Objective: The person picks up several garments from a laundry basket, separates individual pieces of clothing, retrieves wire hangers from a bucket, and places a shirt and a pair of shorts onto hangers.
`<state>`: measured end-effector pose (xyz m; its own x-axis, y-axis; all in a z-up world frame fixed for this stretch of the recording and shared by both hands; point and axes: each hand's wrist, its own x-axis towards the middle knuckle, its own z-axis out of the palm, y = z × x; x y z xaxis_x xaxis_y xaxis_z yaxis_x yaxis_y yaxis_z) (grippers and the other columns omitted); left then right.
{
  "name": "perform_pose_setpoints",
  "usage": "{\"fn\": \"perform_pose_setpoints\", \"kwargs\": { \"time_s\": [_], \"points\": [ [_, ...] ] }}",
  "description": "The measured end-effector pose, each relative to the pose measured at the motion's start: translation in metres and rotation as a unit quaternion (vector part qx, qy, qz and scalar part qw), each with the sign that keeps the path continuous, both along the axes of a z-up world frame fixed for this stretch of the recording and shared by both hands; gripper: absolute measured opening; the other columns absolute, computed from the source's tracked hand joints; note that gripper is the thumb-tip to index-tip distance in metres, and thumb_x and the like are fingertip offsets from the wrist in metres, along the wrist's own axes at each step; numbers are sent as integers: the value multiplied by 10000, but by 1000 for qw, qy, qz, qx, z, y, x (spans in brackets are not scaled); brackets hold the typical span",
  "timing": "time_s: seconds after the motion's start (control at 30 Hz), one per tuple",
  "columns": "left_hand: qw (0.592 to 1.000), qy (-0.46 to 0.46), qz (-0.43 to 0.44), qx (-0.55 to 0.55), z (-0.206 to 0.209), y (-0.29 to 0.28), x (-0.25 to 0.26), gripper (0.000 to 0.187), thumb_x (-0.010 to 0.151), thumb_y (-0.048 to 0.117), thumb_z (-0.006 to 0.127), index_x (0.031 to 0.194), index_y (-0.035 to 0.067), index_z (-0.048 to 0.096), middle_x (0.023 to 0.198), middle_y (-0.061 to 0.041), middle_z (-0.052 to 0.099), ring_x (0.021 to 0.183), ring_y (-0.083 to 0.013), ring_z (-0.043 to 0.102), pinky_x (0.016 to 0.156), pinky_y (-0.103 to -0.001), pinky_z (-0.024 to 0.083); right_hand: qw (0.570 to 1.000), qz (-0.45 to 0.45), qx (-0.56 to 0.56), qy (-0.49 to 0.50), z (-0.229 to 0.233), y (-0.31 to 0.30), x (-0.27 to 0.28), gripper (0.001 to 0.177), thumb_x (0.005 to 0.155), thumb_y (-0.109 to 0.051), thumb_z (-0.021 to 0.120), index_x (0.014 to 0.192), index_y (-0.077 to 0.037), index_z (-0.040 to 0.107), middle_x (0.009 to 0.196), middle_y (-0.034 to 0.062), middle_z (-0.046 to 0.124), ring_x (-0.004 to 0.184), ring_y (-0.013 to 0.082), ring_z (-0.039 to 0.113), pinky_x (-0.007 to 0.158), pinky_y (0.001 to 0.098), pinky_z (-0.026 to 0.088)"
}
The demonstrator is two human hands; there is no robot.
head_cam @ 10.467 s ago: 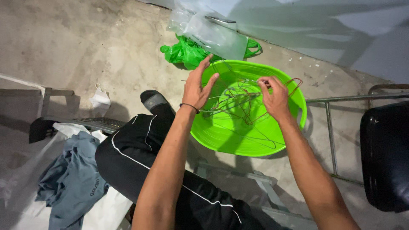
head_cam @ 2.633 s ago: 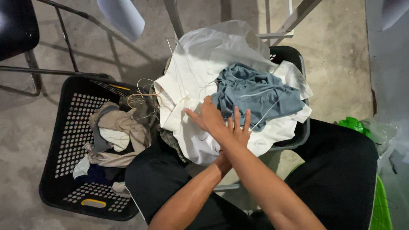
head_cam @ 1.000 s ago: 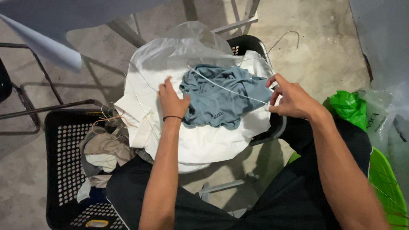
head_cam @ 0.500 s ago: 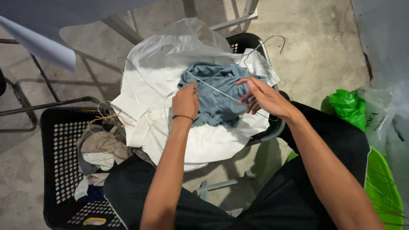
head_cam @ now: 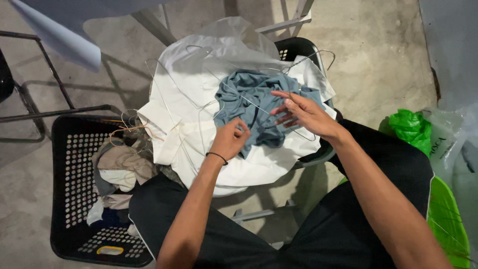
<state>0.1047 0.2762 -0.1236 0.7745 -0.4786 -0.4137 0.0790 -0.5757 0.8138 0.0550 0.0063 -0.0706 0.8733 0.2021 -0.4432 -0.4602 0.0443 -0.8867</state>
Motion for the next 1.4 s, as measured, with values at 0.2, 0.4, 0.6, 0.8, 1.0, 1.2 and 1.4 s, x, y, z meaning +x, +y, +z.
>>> {"fn": "perform_pose_setpoints", "kwargs": {
  "time_s": [0.2,0.4,0.6,0.8,1.0,1.2,1.4],
  "points": [
    [999,19,-24,18,-13,2,-6,244,782,230,842,834,37,703,665,-89,748,564,-147,698,547,-288,538,999,-8,-3,-36,-4,9,4,529,1084,-427,367,1496,-117,487,1019,73,676,952,173,702,809,355,609],
    [1000,-11,-2,8,-7,1,-12,236,756,141,774,901,27,627,630,-106,725,543,-201,698,533,-342,530,997,-59,37,-24,-5,25,9,451,1098,-374,366,1405,-88,531,880,68,594,858,202,703,664,356,587],
    [991,-74,-78,-74,-4,-1,-21,172,849,106,632,1009,58,673,803,-151,695,719,-295,697,670,-387,544,994,-94,36,-39,-10,42,11,424,1093,-416,285,1358,-137,464,783,69,574,714,203,700,596,345,577],
    [983,-178,-40,19,10,-8,-27,140,775,190,731,850,76,765,804,-157,688,765,-352,683,711,-456,540,974,-123,178,-62,-34,47,15,280,1126,-317,388,1193,-73,507,944,38,614,883,200,732,806,322,602],
    [971,-212,108,22,16,-11,-28,124,742,119,717,840,44,735,853,-138,698,744,-339,689,695,-429,554,973,-125,169,-92,-43,50,18,276,1165,-268,420,1218,-42,570,958,22,617,827,106,585,753,249,487],
    [973,-222,67,0,-14,3,-24,86,812,56,686,873,61,747,980,-139,749,900,-342,722,812,-421,579,991,-66,23,-114,-2,46,18,339,1101,-225,409,1420,-139,488,800,-28,506,621,51,400,559,217,356],
    [975,-198,49,87,-9,3,-22,342,610,67,832,946,54,771,1089,-145,730,1031,-364,691,907,-433,549,991,-30,-36,-128,10,45,15,264,1092,-153,420,1340,-100,494,888,-3,530,689,59,443,599,218,395]
  ]
}}
